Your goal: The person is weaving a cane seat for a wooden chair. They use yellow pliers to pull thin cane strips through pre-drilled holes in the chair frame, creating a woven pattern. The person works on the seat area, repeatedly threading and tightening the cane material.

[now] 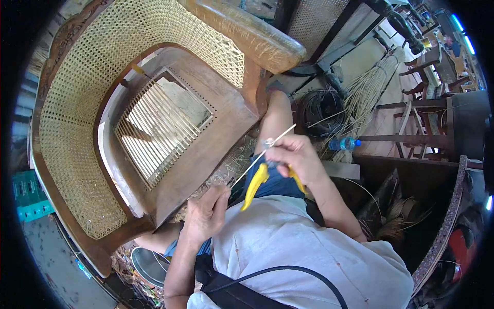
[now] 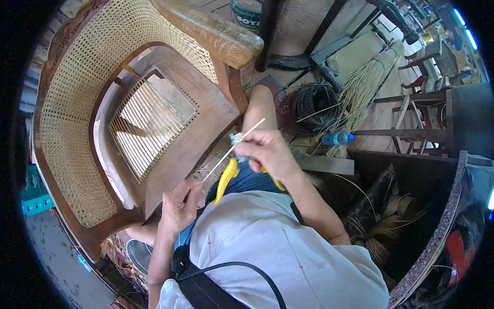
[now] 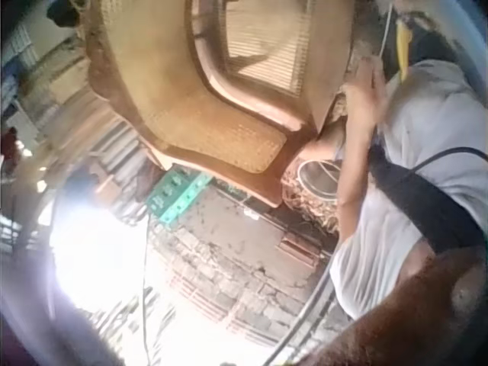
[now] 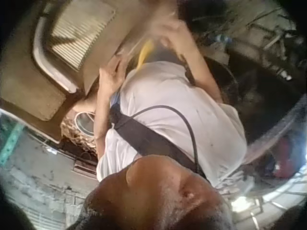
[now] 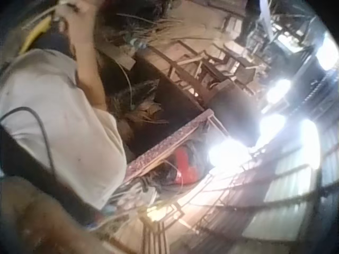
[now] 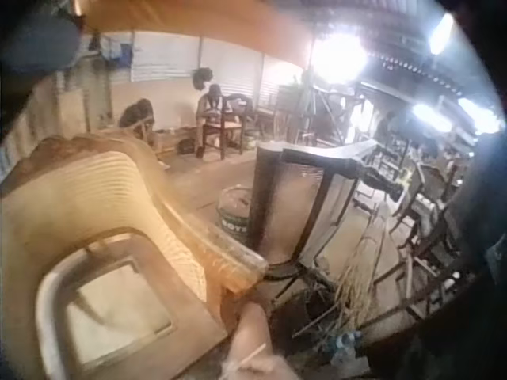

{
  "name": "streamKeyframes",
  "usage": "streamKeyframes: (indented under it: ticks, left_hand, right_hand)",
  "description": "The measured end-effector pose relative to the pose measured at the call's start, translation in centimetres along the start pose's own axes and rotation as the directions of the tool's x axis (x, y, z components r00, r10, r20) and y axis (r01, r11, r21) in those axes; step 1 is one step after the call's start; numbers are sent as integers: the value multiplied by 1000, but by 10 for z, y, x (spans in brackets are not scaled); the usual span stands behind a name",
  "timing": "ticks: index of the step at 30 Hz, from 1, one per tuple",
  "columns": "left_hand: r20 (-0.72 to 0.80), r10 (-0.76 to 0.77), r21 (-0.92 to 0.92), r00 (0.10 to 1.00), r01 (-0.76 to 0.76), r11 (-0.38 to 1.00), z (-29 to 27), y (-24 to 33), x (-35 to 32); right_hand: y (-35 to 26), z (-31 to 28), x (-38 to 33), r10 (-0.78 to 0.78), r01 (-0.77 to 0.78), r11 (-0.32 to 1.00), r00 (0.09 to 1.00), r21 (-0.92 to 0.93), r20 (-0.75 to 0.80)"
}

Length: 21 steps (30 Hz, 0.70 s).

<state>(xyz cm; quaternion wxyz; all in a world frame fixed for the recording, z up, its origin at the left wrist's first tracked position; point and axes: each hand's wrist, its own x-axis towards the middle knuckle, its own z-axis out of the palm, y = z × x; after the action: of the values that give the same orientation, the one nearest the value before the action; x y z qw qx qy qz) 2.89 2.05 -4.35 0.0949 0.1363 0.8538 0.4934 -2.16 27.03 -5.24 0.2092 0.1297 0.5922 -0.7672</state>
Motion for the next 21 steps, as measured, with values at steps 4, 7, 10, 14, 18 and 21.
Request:
streamKeyframes:
  ticks: [4, 7, 10, 14, 18, 21]
  left_hand:
    - [2, -2, 15, 1000, 2, 1000, 2, 3, -3]
    - [3, -17, 31, 1000, 17, 999, -2, 4, -5]
    - [-99, -172, -96, 980, 162, 982, -15, -34, -27]
    - [-141, -21, -65, 990, 12, 998, 9, -8, 18]
    - [103, -84, -201, 991, 103, 974, 29, 15, 52]
    - [173, -145, -337, 974, 197, 921, 29, 0, 46]
  right_hand:
    - [-1, -17, -3, -7, 7, 1000, 1000, -4, 0]
    - [-14, -28, -12, -19, 19, 1000, 998, -1, -59]
    - [-33, -95, -12, -287, 292, 955, 879, -48, -381]
    - [-28, -58, -25, 61, -55, 985, 998, -161, 32]
    - [2, 0, -14, 152, -186, 974, 961, 131, 232]
    - [-3, -13, 3, 53, -54, 987, 999, -150, -8]
